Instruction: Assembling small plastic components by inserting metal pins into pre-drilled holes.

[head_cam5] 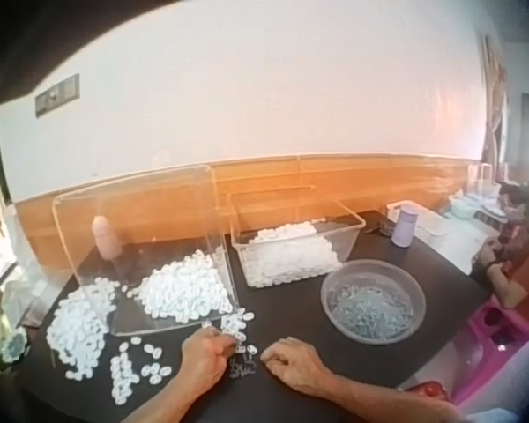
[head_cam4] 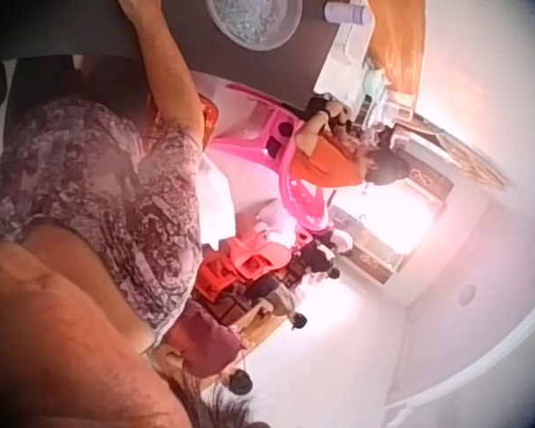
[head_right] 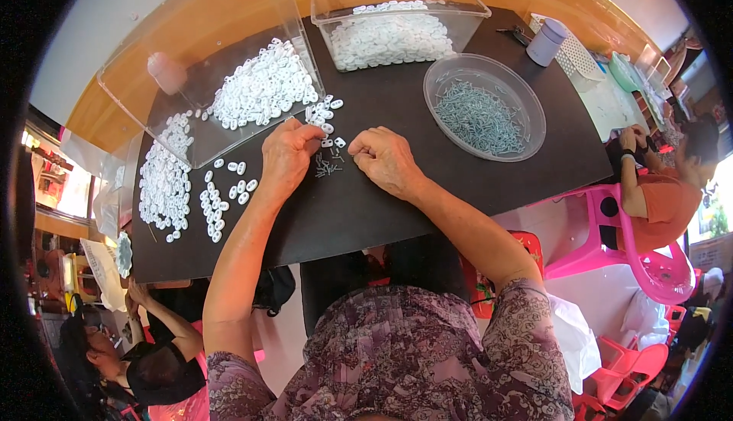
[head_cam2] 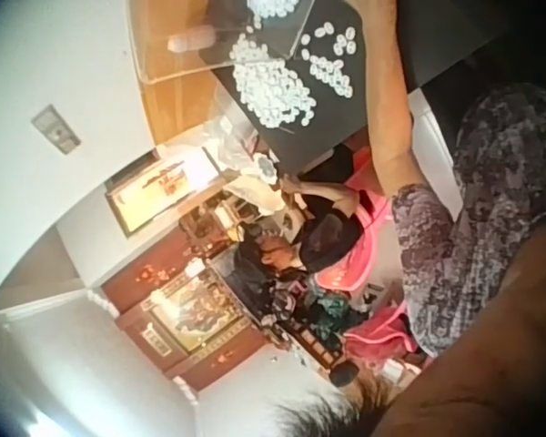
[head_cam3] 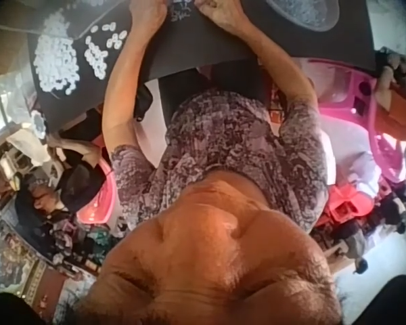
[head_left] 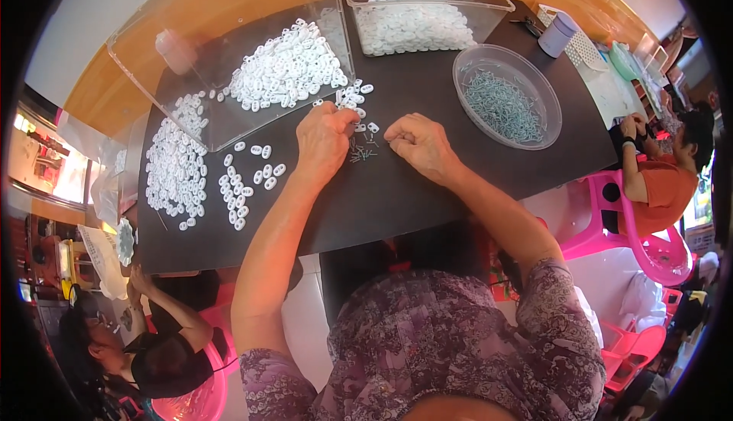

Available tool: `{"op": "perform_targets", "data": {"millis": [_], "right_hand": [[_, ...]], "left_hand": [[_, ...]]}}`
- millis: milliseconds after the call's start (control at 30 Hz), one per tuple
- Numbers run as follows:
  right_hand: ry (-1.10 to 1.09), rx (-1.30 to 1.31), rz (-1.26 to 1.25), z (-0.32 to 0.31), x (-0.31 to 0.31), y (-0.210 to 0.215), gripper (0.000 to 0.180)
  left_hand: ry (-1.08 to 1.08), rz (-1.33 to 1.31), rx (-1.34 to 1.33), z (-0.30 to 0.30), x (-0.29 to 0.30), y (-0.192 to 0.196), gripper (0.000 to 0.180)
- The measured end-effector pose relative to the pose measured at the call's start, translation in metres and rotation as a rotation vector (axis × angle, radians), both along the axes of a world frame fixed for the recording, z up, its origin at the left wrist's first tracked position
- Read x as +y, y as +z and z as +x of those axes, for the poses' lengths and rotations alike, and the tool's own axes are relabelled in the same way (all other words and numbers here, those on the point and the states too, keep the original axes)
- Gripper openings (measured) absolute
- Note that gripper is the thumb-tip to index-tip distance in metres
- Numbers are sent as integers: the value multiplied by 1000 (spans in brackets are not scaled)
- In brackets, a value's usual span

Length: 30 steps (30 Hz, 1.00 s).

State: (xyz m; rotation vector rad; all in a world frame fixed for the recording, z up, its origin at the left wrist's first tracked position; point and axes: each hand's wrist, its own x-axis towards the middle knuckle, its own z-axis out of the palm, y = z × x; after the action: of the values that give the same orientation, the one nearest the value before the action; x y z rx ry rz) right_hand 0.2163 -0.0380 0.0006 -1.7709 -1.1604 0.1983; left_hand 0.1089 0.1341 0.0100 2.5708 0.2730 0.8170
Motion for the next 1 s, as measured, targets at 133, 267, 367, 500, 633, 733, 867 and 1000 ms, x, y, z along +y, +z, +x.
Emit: {"op": "perform_targets", "data": {"millis": [133,267,367,500,633,733,867,1000], "right_hand": [[-1,-12,-18,0,-1,2,10],[-29,2,1,-2,1,3,9],[-31,8,2,-2,1,4,9],[-27,-15,-5,-2,2,5,9],[-20,-12,-8,-3,1,6,9],[-23,6,11,-1,0,3,8],[-18,78,25,3,1,0,8],[57,160,6,8,-1,5,9]], "left_hand": [[-21,112,1,7,-1,-5,13],[-11,222,115,14,-2,-1,11],[-10,237,151,20,0,0,10],[-23,199,148,18,-1,4,9],[26,-12,108,4,1,9,7],[-17,-578,116,-18,3,17,4],[-45,-860,27,-51,-11,19,9],[0,-1056,-146,-71,-33,17,12]]}}
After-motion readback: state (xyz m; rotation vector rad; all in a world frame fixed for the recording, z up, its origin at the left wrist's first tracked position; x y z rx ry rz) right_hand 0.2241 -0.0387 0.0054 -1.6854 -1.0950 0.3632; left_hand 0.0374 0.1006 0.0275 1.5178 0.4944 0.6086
